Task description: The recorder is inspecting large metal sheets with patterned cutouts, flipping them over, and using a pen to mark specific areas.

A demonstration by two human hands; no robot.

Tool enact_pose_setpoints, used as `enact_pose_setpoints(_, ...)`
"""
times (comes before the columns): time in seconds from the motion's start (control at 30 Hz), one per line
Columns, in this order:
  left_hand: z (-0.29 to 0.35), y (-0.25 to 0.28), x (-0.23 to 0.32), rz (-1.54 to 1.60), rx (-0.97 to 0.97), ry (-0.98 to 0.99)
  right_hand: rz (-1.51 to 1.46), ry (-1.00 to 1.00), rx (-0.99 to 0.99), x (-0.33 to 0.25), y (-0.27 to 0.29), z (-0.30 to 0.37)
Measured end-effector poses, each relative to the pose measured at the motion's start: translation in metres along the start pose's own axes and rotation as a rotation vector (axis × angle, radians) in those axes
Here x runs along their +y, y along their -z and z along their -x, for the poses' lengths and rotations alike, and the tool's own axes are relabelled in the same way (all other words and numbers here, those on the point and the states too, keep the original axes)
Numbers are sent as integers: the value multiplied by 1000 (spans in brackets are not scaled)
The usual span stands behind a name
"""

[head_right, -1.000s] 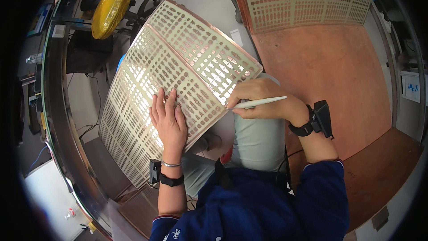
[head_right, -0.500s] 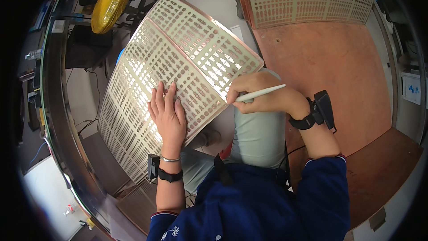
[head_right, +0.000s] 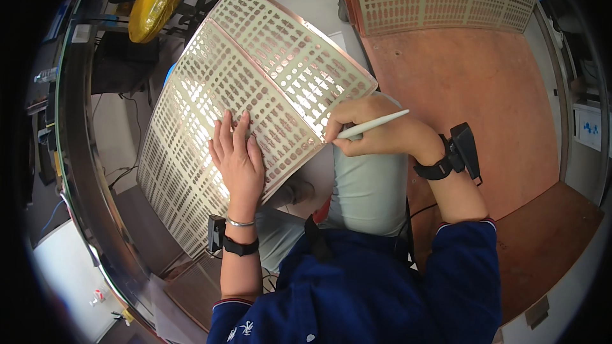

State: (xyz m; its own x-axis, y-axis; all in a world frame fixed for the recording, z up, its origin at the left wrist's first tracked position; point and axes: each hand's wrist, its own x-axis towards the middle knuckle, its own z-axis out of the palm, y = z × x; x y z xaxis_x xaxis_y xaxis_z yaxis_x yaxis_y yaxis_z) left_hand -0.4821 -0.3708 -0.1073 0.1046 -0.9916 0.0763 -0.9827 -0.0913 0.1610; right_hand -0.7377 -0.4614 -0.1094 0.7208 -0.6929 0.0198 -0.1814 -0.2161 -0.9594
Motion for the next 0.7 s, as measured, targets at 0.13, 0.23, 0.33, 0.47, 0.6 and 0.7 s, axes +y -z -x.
enact_pose_setpoints(0.13, 0, -1, 0, -5, 2, -4, 60, 28, 2, 0, -1, -2)
enact_pose_setpoints(0.23, 0, -1, -1, -20, -7, -8, 90, 4, 9, 0, -1, -2)
enact_pose_setpoints(0.33, 0, -1, -3, -16, -16, -16, 76, 36, 54, 4, -3, -2)
enact_pose_setpoints(0.47, 1, -2, -3, -16, -10, -14, 76, 56, 95, 4, -4, -2)
enact_pose_setpoints(0.6, 0, -2, -2, -22, -1, -16, 126, 54, 114, 2, -6, -3)
enact_pose_setpoints(0.7, 0, -2, -2, -15, -1, -9, 88, 62, 86, 2, -4, -2)
